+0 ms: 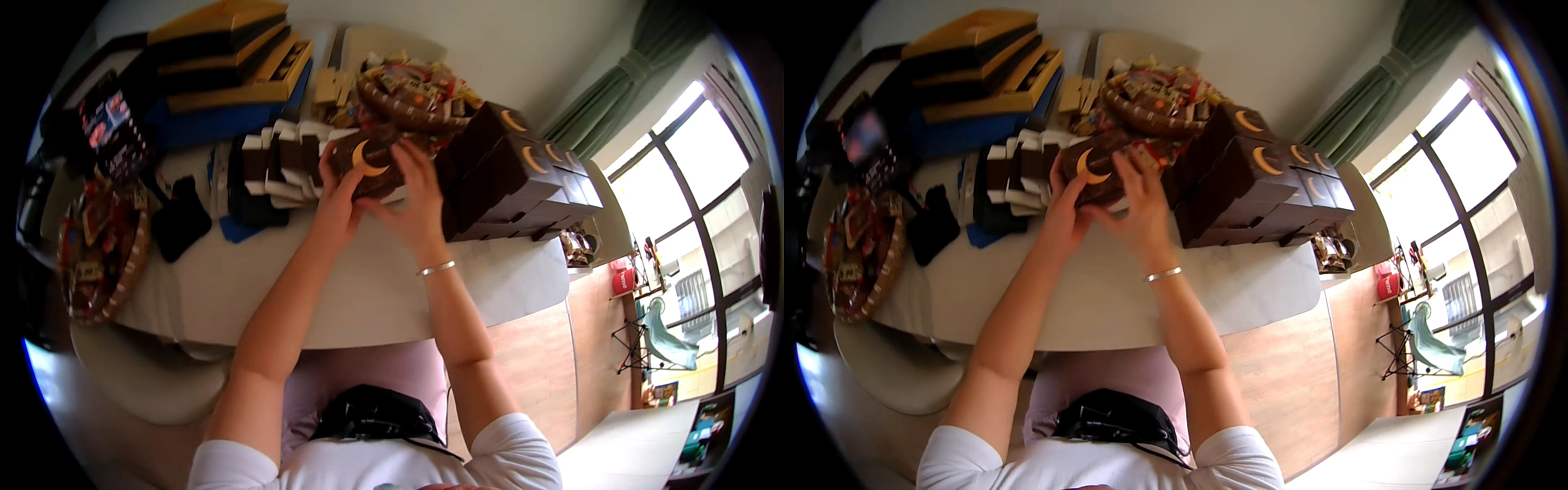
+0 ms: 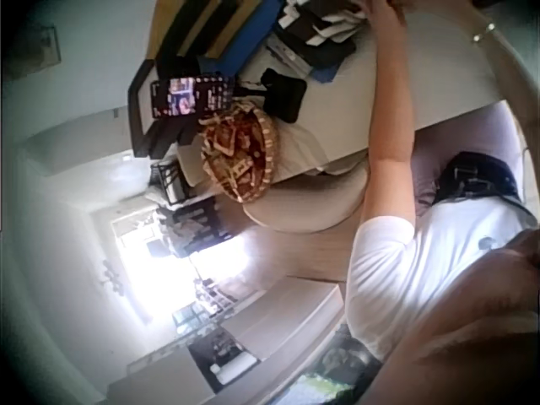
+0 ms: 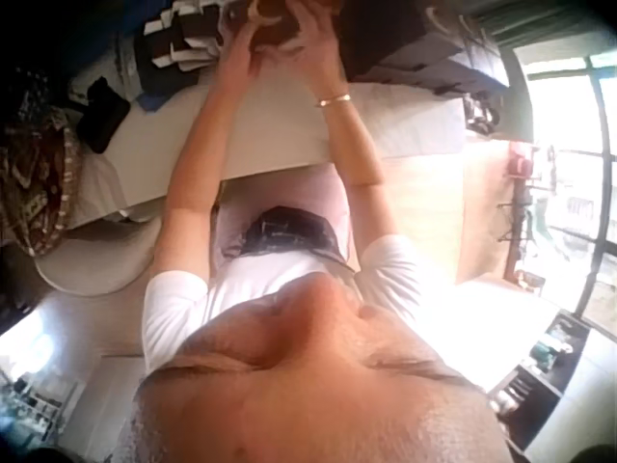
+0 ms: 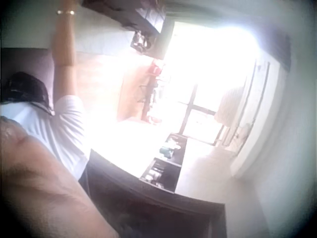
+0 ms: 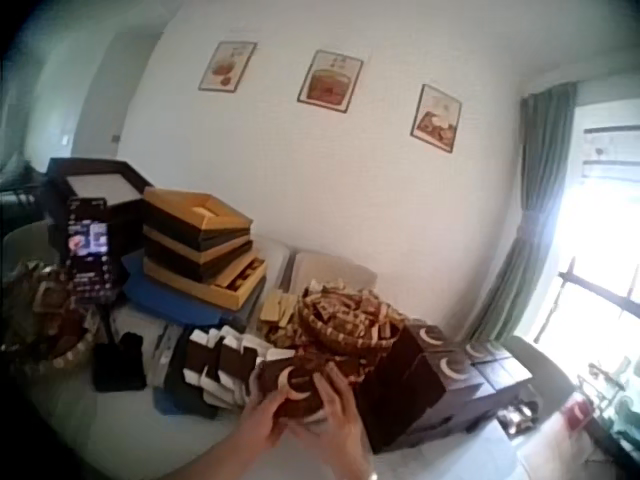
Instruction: The person sits at a table and repeatedly folds flat cardboard pieces into small, dark brown boxes with a crescent moon design. They fold the sides and flaps of each piece by hand and place the finished boxes into a growing stack on the right side of the table.
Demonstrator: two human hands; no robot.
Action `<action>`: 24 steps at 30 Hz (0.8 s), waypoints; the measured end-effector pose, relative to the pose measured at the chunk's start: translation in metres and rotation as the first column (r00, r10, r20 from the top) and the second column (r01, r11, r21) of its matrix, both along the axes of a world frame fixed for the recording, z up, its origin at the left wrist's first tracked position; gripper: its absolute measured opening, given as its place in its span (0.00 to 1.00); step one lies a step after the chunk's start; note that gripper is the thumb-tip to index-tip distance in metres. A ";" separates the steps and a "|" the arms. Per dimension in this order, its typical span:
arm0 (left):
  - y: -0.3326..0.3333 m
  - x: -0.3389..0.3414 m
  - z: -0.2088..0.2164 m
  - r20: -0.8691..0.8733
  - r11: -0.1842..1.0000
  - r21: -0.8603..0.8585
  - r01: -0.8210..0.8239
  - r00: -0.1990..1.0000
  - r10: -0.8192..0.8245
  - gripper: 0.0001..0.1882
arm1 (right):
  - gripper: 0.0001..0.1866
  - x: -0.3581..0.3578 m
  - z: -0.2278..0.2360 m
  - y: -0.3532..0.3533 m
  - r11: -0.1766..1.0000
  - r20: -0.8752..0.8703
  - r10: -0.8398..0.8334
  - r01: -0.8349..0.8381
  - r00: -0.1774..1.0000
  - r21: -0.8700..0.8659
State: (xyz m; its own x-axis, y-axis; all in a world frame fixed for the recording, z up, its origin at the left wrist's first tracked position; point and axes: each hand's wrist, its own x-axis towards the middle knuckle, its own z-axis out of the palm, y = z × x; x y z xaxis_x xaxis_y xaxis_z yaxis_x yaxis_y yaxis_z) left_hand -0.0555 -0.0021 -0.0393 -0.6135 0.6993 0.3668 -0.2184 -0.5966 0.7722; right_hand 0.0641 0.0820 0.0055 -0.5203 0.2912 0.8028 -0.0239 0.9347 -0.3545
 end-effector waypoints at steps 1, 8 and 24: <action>-0.004 0.010 0.012 0.087 0.995 0.036 0.095 0.991 -0.098 0.31 | 0.47 0.003 0.004 -0.004 0.999 0.011 -0.016 0.016 1.000 -0.037; -0.013 0.054 0.080 0.226 0.942 0.149 0.301 0.917 -0.328 0.30 | 0.45 0.049 0.045 -0.036 0.994 -0.155 -0.107 0.107 0.982 -0.010; 0.205 0.113 0.214 -0.970 0.857 -0.233 -0.460 0.050 -0.237 0.38 | 0.37 0.188 0.155 0.165 0.861 -0.059 -0.464 0.434 0.884 -0.264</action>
State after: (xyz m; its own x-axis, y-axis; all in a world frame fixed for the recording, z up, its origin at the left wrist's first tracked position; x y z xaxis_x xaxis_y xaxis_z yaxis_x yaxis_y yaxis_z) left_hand 0.0576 0.2033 0.1747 -0.0265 0.9125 0.4082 0.9481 -0.1064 0.2995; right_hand 0.2523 0.2474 0.1602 -0.1944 0.6586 0.7269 0.3234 0.7427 -0.5864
